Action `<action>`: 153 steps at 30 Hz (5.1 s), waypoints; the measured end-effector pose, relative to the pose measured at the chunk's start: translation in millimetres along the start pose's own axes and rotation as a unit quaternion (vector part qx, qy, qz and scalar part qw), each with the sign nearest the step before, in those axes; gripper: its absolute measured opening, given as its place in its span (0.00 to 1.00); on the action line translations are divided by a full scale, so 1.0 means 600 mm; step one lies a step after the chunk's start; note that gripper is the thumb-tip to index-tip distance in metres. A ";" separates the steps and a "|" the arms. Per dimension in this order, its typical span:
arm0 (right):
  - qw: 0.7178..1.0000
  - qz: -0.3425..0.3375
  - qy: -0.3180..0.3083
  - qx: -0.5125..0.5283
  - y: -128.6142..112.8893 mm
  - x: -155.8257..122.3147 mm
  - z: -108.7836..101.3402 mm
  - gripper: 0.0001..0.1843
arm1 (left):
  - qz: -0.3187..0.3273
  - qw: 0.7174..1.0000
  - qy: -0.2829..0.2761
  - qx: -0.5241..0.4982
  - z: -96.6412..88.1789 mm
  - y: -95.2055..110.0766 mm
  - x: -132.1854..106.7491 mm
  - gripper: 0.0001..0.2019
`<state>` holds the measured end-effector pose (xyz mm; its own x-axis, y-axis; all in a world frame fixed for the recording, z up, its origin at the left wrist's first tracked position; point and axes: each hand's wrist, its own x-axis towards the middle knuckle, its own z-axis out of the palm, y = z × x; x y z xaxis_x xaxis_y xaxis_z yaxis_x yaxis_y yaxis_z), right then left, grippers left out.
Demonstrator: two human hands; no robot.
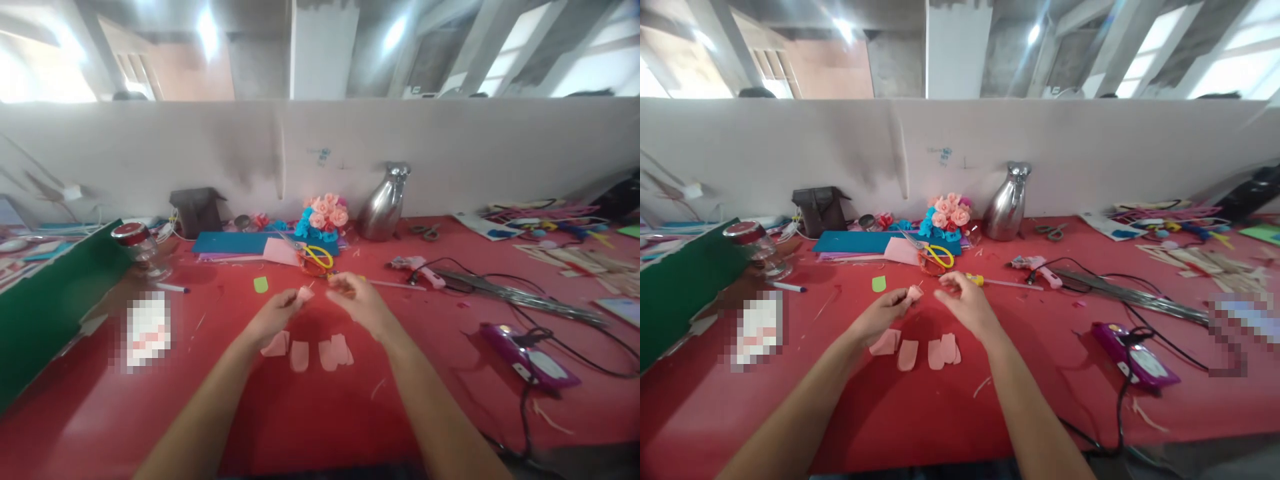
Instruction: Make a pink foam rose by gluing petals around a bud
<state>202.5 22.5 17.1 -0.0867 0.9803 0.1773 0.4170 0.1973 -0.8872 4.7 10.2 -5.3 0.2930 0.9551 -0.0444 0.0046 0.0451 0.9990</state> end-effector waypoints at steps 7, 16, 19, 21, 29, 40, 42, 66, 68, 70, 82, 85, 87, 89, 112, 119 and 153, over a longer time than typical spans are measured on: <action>0.980 -0.105 -0.006 0.170 -0.064 -0.017 0.048 0.17 | 0.134 0.990 -0.009 -0.032 0.000 0.015 -0.005 0.11; 0.976 -0.140 0.051 0.157 -0.031 -0.018 0.066 0.07 | 0.147 0.989 0.016 -0.005 0.004 0.015 -0.005 0.10; 0.977 -0.138 0.046 0.158 -0.026 -0.019 0.065 0.06 | 0.147 0.989 0.007 0.000 0.005 0.009 -0.003 0.11; 0.977 -0.133 0.050 0.161 -0.026 -0.020 0.063 0.06 | 0.139 0.990 0.002 -0.011 0.006 0.006 -0.003 0.12; 0.966 -0.059 0.081 0.240 -0.032 -0.018 0.054 0.08 | 0.083 0.994 0.068 -0.001 0.007 -0.006 0.006 0.11; 0.878 0.120 0.055 0.461 -0.006 -0.003 0.051 0.11 | -0.011 0.991 0.136 -0.002 -0.014 -0.022 0.015 0.12; 0.864 0.151 0.029 0.480 -0.002 -0.001 0.054 0.11 | -0.017 0.994 0.104 -0.025 -0.010 -0.014 0.010 0.16; 0.896 0.182 -0.022 0.405 -0.011 -0.012 0.075 0.13 | -0.074 0.983 0.083 -0.148 -0.004 0.006 0.000 0.18; 0.929 0.149 -0.027 0.338 -0.012 -0.014 0.079 0.14 | -0.116 0.975 0.033 -0.184 -0.006 0.006 0.000 0.18; 0.946 0.123 -0.027 0.299 -0.012 -0.014 0.082 0.14 | -0.119 0.974 0.000 -0.193 -0.005 0.010 -0.002 0.17; 0.955 0.123 -0.023 0.268 -0.007 -0.012 0.078 0.14 | -0.100 0.981 0.019 -0.162 -0.017 0.005 0.003 0.19; 0.958 0.121 -0.031 0.257 -0.008 -0.013 0.080 0.14 | -0.093 0.984 0.038 -0.147 -0.015 0.014 -0.001 0.19; 0.955 0.136 -0.030 0.263 -0.007 -0.012 0.080 0.13 | -0.094 0.986 0.052 -0.129 -0.013 0.018 -0.003 0.18; 0.946 0.160 -0.036 0.280 -0.005 -0.012 0.081 0.13 | -0.099 0.987 0.049 -0.119 -0.013 0.017 -0.003 0.16; 0.902 0.191 -0.014 0.388 0.002 -0.009 0.081 0.14 | -0.111 0.984 0.096 -0.102 -0.019 -0.004 0.007 0.16; 0.903 0.158 0.117 0.381 0.001 -0.003 0.076 0.14 | 0.005 0.995 0.094 0.014 -0.008 0.013 -0.005 0.16; 0.982 -0.111 0.149 0.031 -0.012 -0.029 0.085 0.05 | 0.074 0.956 0.138 0.246 -0.010 -0.005 0.007 0.05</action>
<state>154.7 3.5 -1.2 0.1030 0.8726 0.4774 0.3606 0.4145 -0.8355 0.3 16.0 -8.8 0.0627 0.9842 0.1655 0.4524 -0.1759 0.8743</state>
